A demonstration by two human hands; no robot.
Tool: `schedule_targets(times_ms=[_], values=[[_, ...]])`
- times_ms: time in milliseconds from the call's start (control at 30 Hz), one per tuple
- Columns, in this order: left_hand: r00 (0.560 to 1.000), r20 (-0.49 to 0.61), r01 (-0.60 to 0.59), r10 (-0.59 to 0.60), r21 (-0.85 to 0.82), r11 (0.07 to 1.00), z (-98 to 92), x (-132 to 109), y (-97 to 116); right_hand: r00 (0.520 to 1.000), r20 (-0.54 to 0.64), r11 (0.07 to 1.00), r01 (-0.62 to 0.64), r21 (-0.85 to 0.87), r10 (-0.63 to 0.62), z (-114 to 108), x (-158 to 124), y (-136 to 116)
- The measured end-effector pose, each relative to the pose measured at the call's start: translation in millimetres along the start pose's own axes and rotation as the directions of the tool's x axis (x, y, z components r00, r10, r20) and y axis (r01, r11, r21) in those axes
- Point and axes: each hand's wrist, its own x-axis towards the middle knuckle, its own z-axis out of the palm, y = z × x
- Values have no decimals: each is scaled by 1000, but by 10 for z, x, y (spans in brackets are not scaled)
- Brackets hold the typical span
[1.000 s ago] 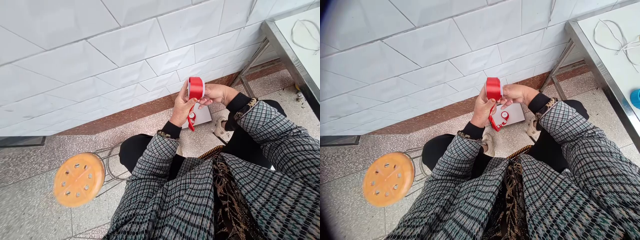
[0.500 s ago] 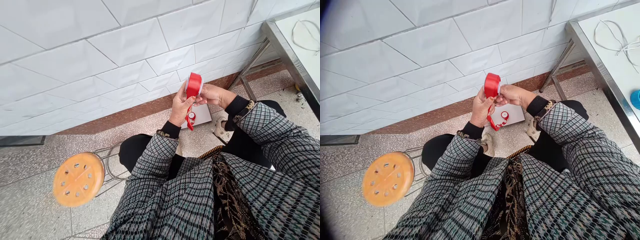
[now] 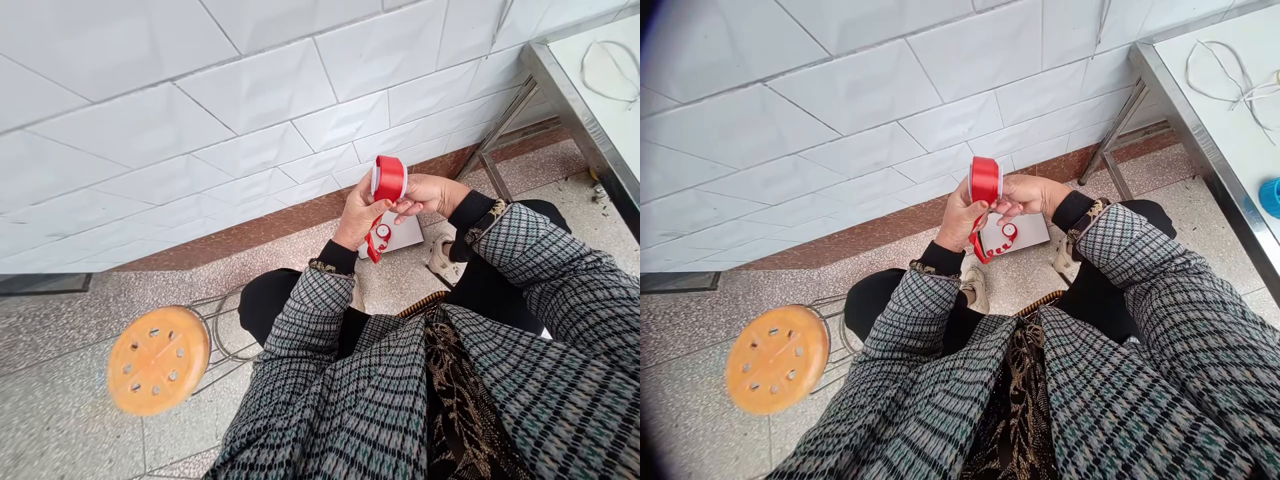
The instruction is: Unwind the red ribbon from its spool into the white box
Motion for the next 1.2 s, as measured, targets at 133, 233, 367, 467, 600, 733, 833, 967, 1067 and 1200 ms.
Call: schedule_targets(times_ms=[133, 233, 367, 467, 600, 733, 833, 967, 1067, 1200], values=[[999, 53, -11, 11, -11, 1000, -47, 3, -44, 991, -131, 979, -43, -197, 18, 67, -60, -130], [999, 39, 19, -18, -12, 1000, -64, -9, -79, 891, -401, 809, -71, -584, -211, 76, -128, -259], [997, 21, 68, -68, 10, 998, -32, -26, -74, 713, -427, 343, -271, -899, -556, 45, -180, -305], [997, 4, 72, -73, 26, 997, 8, -36, -46, 686, -413, 225, -351, -909, -599, 12, -163, -261], [997, 15, 70, -71, 45, 997, 16, -37, -44, 646, -473, 428, -240, -871, -599, -42, -118, -212], [995, 53, 75, -79, 67, 995, -10, -37, -74, 716, -484, 765, 108, -634, -502, -67, -86, -197], [996, 77, 48, -51, 43, 998, -13, -46, -74, 751, -483, 888, 320, -329, -450, -60, -67, -198], [991, 125, 36, -40, 36, 999, -24, -39, -69, 866, -432, 959, 282, 5, -252, -21, -61, -205], [993, 118, -26, 17, 78, 997, -61, -5, -85, 935, -335, 975, 169, 141, -114, 34, -65, -215], [995, 79, -71, 62, 116, 991, -97, 18, -100, 896, -436, 963, 188, 191, -88, 73, -71, -243]])
